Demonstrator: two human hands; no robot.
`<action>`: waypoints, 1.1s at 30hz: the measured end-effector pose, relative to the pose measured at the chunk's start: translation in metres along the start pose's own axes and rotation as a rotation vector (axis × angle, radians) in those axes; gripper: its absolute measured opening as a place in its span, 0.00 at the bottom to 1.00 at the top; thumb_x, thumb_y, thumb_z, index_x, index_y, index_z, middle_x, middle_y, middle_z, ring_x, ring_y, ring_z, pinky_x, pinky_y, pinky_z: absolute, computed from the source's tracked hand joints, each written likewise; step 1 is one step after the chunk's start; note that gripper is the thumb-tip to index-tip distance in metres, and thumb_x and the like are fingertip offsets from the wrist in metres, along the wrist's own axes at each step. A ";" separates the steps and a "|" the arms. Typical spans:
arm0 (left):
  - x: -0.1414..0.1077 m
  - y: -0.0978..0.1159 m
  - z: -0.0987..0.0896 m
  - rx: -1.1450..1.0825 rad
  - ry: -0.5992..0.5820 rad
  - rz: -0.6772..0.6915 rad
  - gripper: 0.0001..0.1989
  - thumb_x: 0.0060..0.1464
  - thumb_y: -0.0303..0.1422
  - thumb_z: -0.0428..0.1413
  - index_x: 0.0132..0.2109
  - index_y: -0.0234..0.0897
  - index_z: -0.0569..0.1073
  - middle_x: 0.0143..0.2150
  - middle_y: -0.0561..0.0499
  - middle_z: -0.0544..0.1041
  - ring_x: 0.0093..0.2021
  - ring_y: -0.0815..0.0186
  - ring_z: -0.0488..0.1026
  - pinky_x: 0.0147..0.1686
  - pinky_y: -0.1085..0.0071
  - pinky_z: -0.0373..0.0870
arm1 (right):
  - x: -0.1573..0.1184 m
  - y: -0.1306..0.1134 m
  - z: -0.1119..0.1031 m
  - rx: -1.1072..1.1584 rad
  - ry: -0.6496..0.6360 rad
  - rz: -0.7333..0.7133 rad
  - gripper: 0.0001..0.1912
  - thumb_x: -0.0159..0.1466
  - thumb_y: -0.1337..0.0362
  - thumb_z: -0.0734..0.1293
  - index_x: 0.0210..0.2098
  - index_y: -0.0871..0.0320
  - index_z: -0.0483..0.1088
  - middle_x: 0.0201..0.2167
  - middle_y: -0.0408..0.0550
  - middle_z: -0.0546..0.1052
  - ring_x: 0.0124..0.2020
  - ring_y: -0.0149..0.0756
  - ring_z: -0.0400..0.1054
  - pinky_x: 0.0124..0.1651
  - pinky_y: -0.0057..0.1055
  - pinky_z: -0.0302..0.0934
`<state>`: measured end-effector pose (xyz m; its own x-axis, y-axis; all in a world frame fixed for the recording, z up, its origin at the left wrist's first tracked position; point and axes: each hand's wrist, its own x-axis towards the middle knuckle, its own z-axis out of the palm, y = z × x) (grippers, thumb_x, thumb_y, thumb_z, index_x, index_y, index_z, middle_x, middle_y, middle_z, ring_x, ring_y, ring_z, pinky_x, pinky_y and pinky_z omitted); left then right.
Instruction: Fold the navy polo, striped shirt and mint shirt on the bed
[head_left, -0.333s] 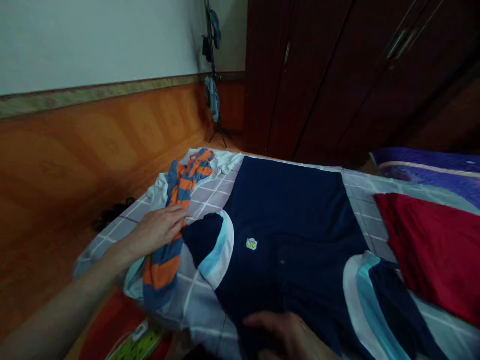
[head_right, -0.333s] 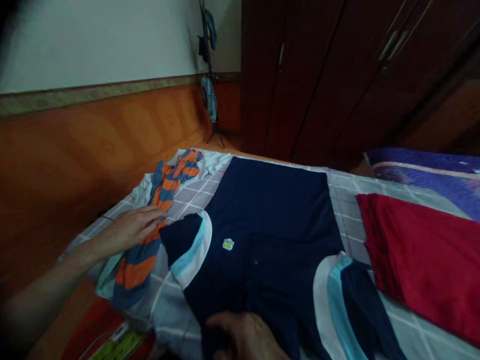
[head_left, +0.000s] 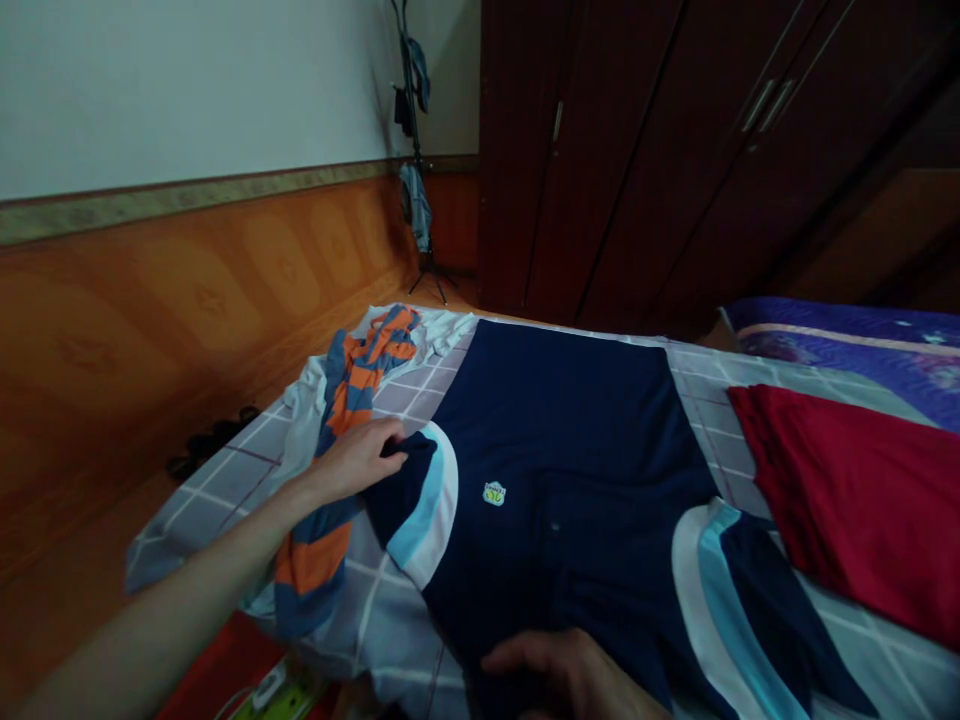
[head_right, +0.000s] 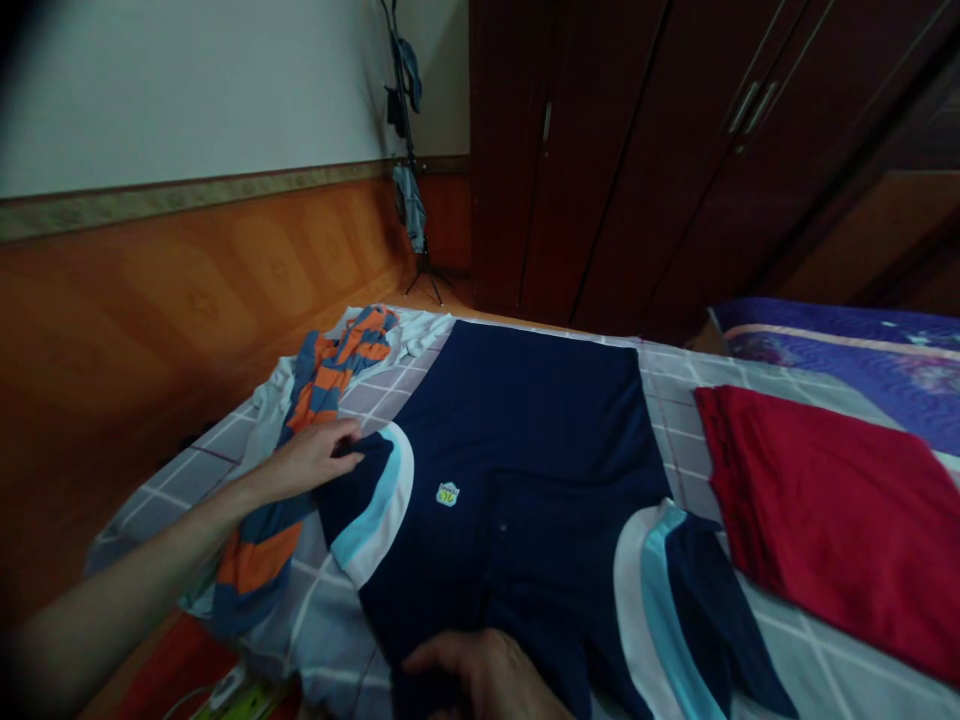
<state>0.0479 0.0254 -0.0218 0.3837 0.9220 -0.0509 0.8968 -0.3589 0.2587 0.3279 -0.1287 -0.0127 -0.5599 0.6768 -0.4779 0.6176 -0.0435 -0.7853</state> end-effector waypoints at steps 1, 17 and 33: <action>-0.002 -0.002 -0.003 0.027 -0.017 -0.024 0.04 0.53 0.32 0.51 0.35 0.38 0.69 0.32 0.52 0.73 0.35 0.62 0.72 0.34 0.70 0.65 | 0.003 0.002 0.001 -0.014 -0.008 -0.016 0.27 0.52 0.74 0.63 0.52 0.55 0.71 0.38 0.43 0.78 0.38 0.33 0.72 0.43 0.23 0.62; -0.025 0.183 -0.003 -0.087 -0.284 0.962 0.34 0.49 0.52 0.59 0.57 0.36 0.64 0.55 0.43 0.68 0.53 0.55 0.66 0.52 0.61 0.65 | -0.084 0.081 -0.046 -0.654 1.176 0.183 0.23 0.63 0.53 0.60 0.53 0.59 0.67 0.44 0.57 0.74 0.44 0.47 0.70 0.41 0.40 0.66; -0.017 0.218 0.019 -0.188 -0.552 1.039 0.21 0.54 0.42 0.59 0.51 0.37 0.67 0.47 0.47 0.73 0.46 0.60 0.71 0.45 0.66 0.70 | -0.123 0.131 -0.055 -0.338 1.164 0.603 0.20 0.61 0.48 0.58 0.37 0.54 0.73 0.31 0.46 0.76 0.29 0.39 0.70 0.32 0.34 0.58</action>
<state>0.2406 -0.0715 0.0171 0.9916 -0.0011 -0.1293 0.0717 -0.8277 0.5566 0.5081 -0.1776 -0.0355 0.5285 0.8484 0.0295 0.7980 -0.4846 -0.3584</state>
